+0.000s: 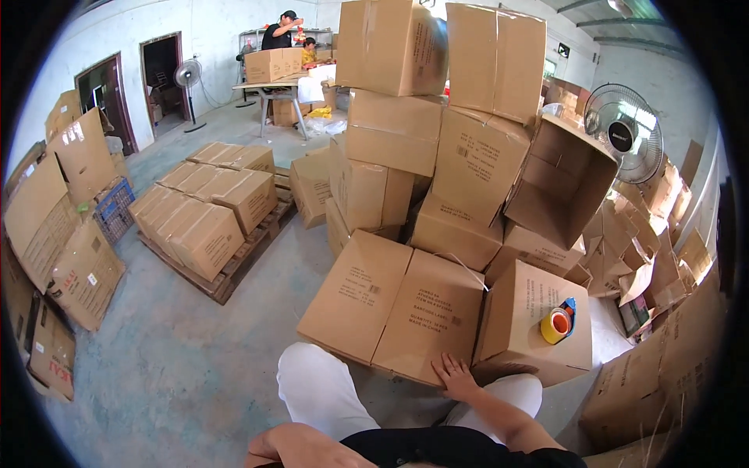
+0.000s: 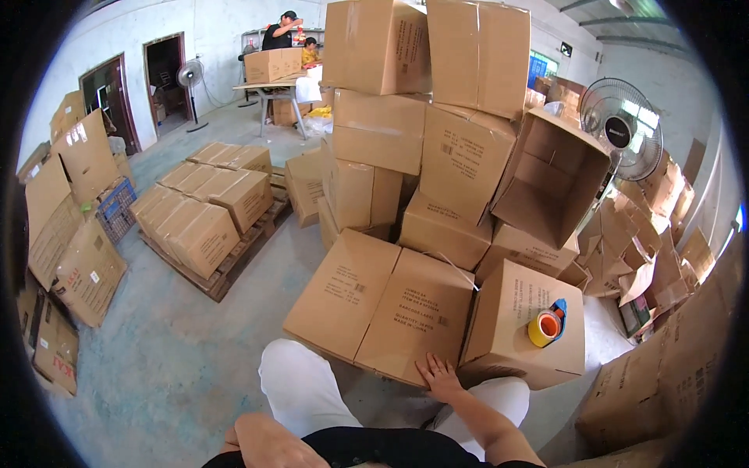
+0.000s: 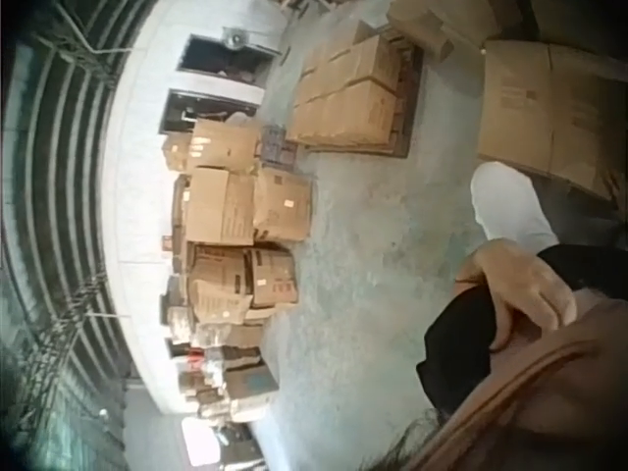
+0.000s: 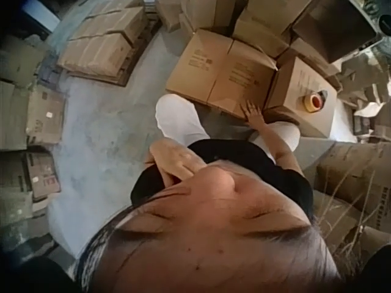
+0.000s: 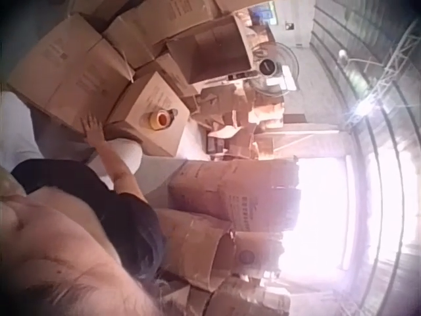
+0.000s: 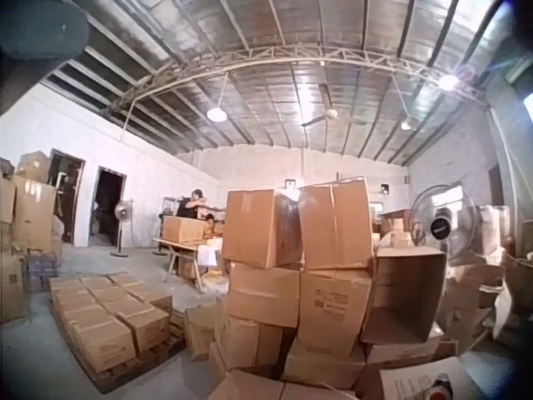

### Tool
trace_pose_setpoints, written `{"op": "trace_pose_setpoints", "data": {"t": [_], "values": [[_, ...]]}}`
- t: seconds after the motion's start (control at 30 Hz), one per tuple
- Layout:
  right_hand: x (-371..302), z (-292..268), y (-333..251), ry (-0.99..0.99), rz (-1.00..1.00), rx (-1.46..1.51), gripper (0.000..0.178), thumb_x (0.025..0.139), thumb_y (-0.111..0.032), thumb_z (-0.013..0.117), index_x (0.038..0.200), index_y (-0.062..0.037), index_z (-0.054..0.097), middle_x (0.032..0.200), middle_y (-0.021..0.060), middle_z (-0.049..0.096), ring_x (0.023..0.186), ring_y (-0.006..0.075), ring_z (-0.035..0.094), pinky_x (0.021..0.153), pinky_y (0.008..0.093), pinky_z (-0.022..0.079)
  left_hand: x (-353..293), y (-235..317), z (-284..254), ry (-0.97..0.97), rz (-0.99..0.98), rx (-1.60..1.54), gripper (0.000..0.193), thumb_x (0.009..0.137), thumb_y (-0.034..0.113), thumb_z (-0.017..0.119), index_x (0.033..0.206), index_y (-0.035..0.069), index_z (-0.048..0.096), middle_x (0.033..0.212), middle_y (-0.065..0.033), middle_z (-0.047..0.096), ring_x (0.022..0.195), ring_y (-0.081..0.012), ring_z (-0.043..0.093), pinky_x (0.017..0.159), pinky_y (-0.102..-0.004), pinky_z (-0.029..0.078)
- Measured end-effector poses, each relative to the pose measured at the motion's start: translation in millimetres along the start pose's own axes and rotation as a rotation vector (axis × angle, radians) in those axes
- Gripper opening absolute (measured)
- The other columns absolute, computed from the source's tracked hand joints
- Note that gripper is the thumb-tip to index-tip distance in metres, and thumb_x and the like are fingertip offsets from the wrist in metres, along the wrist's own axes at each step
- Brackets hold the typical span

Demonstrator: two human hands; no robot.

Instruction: Packing and taping cardboard boxes.

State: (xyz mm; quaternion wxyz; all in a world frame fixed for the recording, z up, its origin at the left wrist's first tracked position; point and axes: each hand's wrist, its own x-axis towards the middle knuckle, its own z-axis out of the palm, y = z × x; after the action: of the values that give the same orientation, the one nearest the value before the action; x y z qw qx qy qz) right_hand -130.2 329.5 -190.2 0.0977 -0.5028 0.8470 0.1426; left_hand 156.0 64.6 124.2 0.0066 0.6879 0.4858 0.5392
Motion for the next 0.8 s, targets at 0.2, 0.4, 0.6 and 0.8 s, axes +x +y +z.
{"op": "trace_pose_setpoints", "data": {"t": [0.2,0.4,0.6,0.8], "values": [[3.0,-14.4,-0.6,0.064,0.049,0.112,0.113,0.071,-0.051,0.079,0.157,-0.0227,0.012,0.162,0.0192,0.01,0.15,0.0364,0.015,0.117,0.0578,0.018,32.4,20.8,-12.2,0.032,-0.369,-0.048,0.069,0.085,0.056,0.066,0.119,-0.004,0.058,0.106,-0.0214,0.061,0.097,-0.0428,0.059,0.082,-0.042,0.051],[-2.4,-27.5,2.0,0.017,0.043,0.214,0.109,0.071,-0.047,0.081,0.156,-0.0222,0.019,0.162,0.0132,0.019,0.149,0.0325,0.02,0.118,0.052,0.024,54.1,31.8,-7.0,-0.081,-0.153,-0.037,0.026,0.099,0.029,0.053,0.09,0.007,0.063,0.083,-0.0109,0.06,0.078,-0.0271,0.06,0.062,-0.0353,0.049],[-8.8,-25.5,8.0,0.033,0.035,0.317,0.09,0.079,-0.036,0.076,0.153,-0.0204,0.028,0.158,0.008,0.03,0.144,0.0288,0.031,0.113,0.0421,0.036,82.4,9.6,-7.9,0.119,-0.065,-0.376,0.03,0.098,0.03,0.054,0.085,0.005,0.063,0.083,-0.0126,0.06,0.078,-0.0303,0.059,0.068,-0.04,0.049],[-6.9,-18.9,-2.7,0.077,0.101,0.366,0.083,0.082,-0.029,0.073,0.152,-0.0182,0.03,0.158,0.0076,0.032,0.143,0.0287,0.034,0.111,0.042,0.038,49.7,-70.7,-21.9,0.271,-0.196,-0.469,0.054,0.095,0.047,0.056,0.111,-0.004,0.064,0.119,-0.0204,0.062,0.109,-0.041,0.058,0.09,-0.0498,0.047]]}}
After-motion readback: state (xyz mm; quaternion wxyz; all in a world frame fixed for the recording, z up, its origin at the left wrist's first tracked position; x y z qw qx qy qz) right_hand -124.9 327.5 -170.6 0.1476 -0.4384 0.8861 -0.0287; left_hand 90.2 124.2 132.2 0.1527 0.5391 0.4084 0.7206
